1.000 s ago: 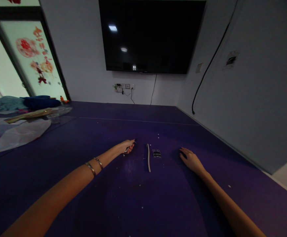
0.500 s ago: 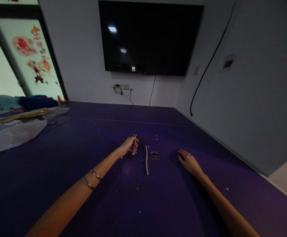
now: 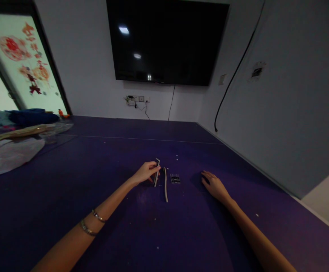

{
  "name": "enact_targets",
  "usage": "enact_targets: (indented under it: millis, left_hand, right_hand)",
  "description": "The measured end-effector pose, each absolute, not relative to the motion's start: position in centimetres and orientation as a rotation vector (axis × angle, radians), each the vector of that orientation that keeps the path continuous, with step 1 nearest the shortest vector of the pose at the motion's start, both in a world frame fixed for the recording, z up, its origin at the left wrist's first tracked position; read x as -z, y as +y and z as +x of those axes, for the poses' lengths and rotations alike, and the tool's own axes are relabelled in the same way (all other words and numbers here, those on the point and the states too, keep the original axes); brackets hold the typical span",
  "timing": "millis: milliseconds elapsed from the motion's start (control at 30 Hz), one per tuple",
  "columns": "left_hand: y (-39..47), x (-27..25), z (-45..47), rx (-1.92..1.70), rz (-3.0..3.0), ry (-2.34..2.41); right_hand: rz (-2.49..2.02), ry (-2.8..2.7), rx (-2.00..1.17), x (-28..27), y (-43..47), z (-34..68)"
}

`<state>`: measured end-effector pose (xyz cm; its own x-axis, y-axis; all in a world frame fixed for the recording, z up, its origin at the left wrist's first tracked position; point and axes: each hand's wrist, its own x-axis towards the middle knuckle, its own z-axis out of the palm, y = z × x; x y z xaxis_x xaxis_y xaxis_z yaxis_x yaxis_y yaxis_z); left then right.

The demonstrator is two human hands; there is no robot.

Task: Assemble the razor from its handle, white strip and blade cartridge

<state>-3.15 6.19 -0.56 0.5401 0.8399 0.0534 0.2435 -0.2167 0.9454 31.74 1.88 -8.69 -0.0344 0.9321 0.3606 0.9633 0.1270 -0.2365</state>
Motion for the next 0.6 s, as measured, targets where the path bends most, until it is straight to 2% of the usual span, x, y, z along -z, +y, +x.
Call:
enact_targets:
  millis: [200, 333, 433, 600]
  left_hand:
    - [5.9, 0.0, -3.3, -0.798, 1.849, 0.917]
    - [5.7, -0.3, -3.2, -0.844, 1.867, 0.921]
    - [5.7, -0.3, -3.1, -0.868, 1.860, 0.937]
    - [5.3, -0.5, -2.8, -0.882, 1.844, 0.957]
  right_hand:
    - [-1.775, -1.974, 0.064, 8.6, 2.1, 32.3]
    - [-1.672, -1.882, 0.046, 6.5, 1.7, 31.2]
    - [-1.616, -1.859, 0.036, 3.7, 0.8, 27.8]
    - [-1.798, -2.044, -0.202, 0.6, -0.7, 19.6]
